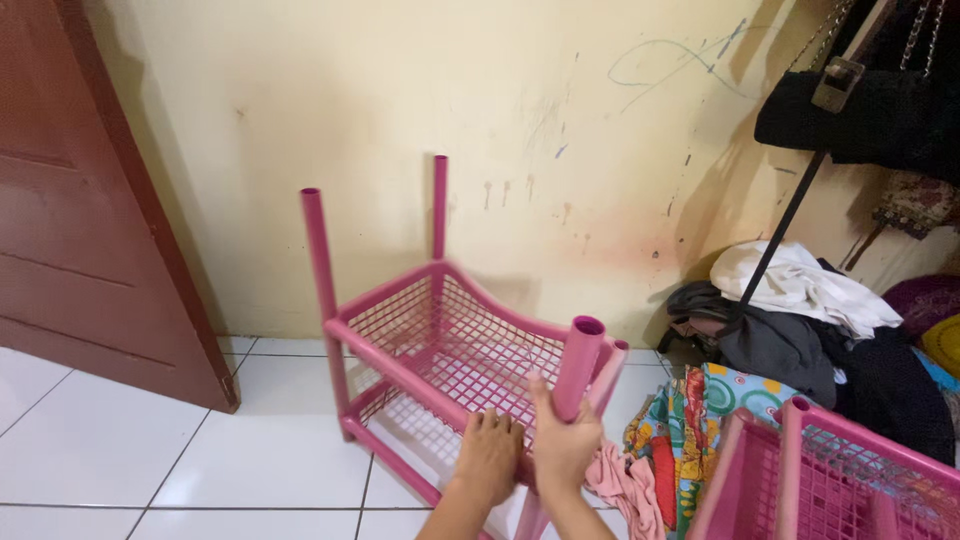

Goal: The person assembles a pink plastic storage shelf by inserting vertical poles into the basket frames. They repeatedly insert and remove the poles while adjusting the basket alignment, then place the top tray onto the assembled frame.

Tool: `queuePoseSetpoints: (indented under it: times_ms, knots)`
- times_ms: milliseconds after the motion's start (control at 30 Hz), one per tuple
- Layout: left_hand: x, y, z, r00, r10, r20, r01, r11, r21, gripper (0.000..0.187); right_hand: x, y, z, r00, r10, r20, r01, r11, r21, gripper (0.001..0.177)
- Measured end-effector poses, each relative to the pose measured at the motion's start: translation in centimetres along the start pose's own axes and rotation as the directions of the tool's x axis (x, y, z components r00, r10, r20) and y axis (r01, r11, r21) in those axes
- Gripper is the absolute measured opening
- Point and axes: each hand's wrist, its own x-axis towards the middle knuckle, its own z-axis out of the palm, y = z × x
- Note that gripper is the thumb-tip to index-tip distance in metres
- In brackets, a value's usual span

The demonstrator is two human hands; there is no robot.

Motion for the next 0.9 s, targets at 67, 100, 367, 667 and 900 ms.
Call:
queuePoseSetpoints:
  times_ms: [67,100,367,667,900]
  knots:
    - [-0.1,0.7,-1.6,0.998,0.011,0.063,0.002,0.977,-0.211,0.065,2.2,0.6,-0.9,0.993,0.118,0.003,-0.118,0.987,0.111,0.032]
    - [-0.2,1.1,-2.4,0.995,0.021,0.094,0.009,0.949,-0.315,0.07,3.2,1.0,-1.4,0.991,0.129,0.041,-0.134,0.981,0.143,0.031]
    - [0.1,3.7,-3.7,0.982,-0.178,-0.059,0.127,0.863,-0.489,0.075,10.7,3.4,-5.8,0.665,0.049,0.745,-0.346,0.904,0.25,0.031]
    - [2.3,4.9,-2.3,0.966,-0.259,-0.004,0.229,0.863,-0.45,0.054,5.8,1.3,-3.7,0.982,-0.183,-0.046,0.172,0.967,-0.188,0.03]
    - [2.4,4.8,-1.0,0.972,-0.223,-0.069,0.175,0.892,-0.417,0.043,4.0,1.2,-0.9,0.968,-0.175,-0.178,0.163,0.983,-0.083,0.038]
